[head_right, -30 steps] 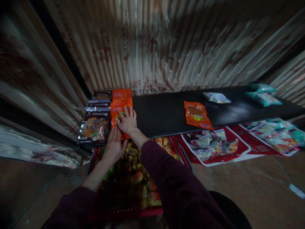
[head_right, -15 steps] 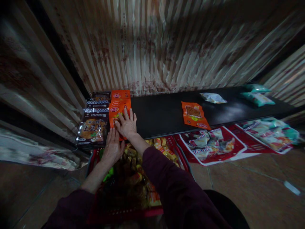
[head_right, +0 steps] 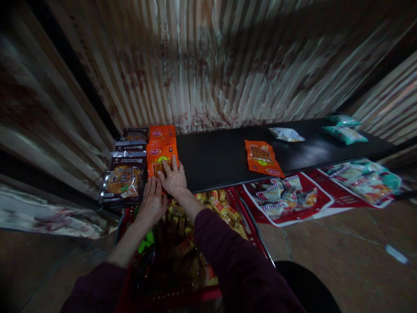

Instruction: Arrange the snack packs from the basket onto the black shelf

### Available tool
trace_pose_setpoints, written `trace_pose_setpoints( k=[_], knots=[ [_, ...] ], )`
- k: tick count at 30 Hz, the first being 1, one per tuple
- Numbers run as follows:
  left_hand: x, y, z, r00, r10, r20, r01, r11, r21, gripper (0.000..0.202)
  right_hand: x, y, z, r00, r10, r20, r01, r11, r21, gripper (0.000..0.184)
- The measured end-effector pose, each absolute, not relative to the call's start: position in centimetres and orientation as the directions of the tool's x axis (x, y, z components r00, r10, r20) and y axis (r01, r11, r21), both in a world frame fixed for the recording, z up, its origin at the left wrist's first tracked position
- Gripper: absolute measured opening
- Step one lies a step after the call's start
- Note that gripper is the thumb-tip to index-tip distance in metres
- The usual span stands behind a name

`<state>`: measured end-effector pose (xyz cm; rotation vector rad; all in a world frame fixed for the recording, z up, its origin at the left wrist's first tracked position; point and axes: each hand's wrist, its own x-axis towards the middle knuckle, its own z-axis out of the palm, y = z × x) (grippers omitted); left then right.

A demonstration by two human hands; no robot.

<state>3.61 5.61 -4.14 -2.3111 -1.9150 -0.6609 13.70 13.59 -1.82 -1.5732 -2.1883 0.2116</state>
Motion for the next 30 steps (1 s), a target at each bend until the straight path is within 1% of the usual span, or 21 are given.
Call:
trace_pose_setpoints(
  k=[6, 11, 17, 25, 30],
  knots=[
    [3.81, 5.64, -3.94, 0.118, 0.930, 0.347, 0.951, -0.207, 0.230, 0.058, 13.52, 13.66, -2.04, -0.222, 0.948, 0.227, 0.873, 0.297, -0.387, 0.056],
    [4.22, 5.56, -4.02, 0.113, 0.924, 0.366, 0.953, -0.205, 0.224, 0.058, 13.41, 13.80, -1.93, -0.203, 0.957, 0.206, 0.884, 0.270, -0.381, 0.055],
    [3.83, 5.81, -3.92, 0.136, 0.932, 0.336, 0.949, -0.220, 0.228, 0.057, 13.18, 13.60, -1.57, -0.153, 0.969, 0.195, 0.904, 0.216, -0.369, 0.054],
    [3.99, 5.95, -3.57, 0.113, 0.945, 0.308, 0.949, -0.195, 0.250, 0.058, 13.16, 14.00, -1.38, -0.188, 0.970, 0.152, 0.903, 0.232, -0.363, 0.056],
    [3.76, 6.01, -3.58, 0.129, 0.939, 0.319, 0.941, -0.218, 0.261, 0.059, 13.23, 14.21, -1.48, -0.203, 0.968, 0.149, 0.896, 0.245, -0.370, 0.056]
  ],
)
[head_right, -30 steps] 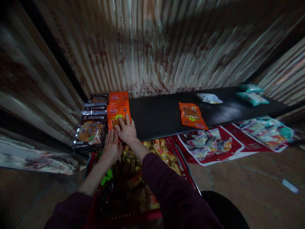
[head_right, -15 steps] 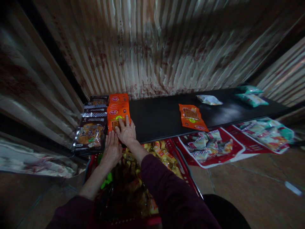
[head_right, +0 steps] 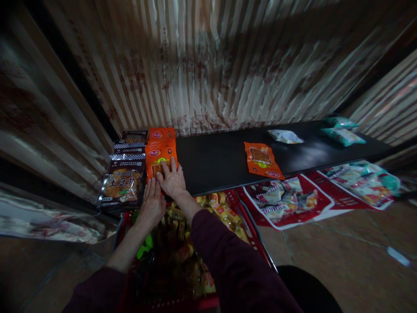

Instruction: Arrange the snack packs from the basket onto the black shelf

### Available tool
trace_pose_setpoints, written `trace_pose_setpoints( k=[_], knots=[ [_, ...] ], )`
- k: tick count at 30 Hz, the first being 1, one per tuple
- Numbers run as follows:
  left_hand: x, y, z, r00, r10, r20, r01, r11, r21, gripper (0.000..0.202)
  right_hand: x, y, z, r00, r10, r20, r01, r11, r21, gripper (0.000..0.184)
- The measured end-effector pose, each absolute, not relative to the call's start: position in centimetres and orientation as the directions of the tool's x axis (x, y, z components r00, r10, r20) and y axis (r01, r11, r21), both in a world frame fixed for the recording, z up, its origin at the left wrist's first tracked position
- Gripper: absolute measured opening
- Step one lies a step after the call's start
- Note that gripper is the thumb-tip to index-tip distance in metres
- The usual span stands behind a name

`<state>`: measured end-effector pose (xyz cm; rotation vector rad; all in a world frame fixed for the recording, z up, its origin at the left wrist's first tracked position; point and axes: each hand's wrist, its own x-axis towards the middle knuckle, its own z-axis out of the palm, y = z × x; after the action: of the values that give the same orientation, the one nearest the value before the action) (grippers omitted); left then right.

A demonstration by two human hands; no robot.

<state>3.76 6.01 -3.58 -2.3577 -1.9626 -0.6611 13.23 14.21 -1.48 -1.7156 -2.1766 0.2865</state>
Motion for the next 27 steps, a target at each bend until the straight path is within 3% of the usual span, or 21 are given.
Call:
trace_pose_setpoints(
  k=[9, 14, 19, 24, 27],
  knots=[
    [3.8, 6.1, -4.0, 0.108, 0.923, 0.369, 0.933, -0.222, 0.283, 0.060, 13.3, 14.2, -1.5, -0.201, 0.964, 0.175, 0.888, 0.255, -0.384, 0.056],
    [3.8, 6.0, -3.8, 0.096, 0.918, 0.384, 0.936, -0.214, 0.278, 0.057, 13.4, 14.0, -1.0, -0.172, 0.967, 0.190, 0.859, 0.241, -0.452, 0.057],
    [3.7, 5.8, -4.3, 0.134, 0.886, 0.443, 0.924, -0.273, 0.267, 0.058, 14.7, 16.4, -0.6, -0.015, 0.974, 0.224, 0.795, 0.148, -0.588, 0.059],
    [3.7, 5.7, -4.2, 0.187, 0.846, 0.499, 0.901, -0.350, 0.256, 0.057, 16.4, 20.6, -0.9, 0.120, 0.982, 0.147, 0.566, 0.054, -0.823, 0.062],
    [3.5, 6.0, -4.0, 0.164, 0.844, 0.511, 0.905, -0.334, 0.262, 0.051, 16.8, 22.6, -1.3, 0.141, 0.985, 0.100, 0.441, 0.028, -0.897, 0.063]
  ],
)
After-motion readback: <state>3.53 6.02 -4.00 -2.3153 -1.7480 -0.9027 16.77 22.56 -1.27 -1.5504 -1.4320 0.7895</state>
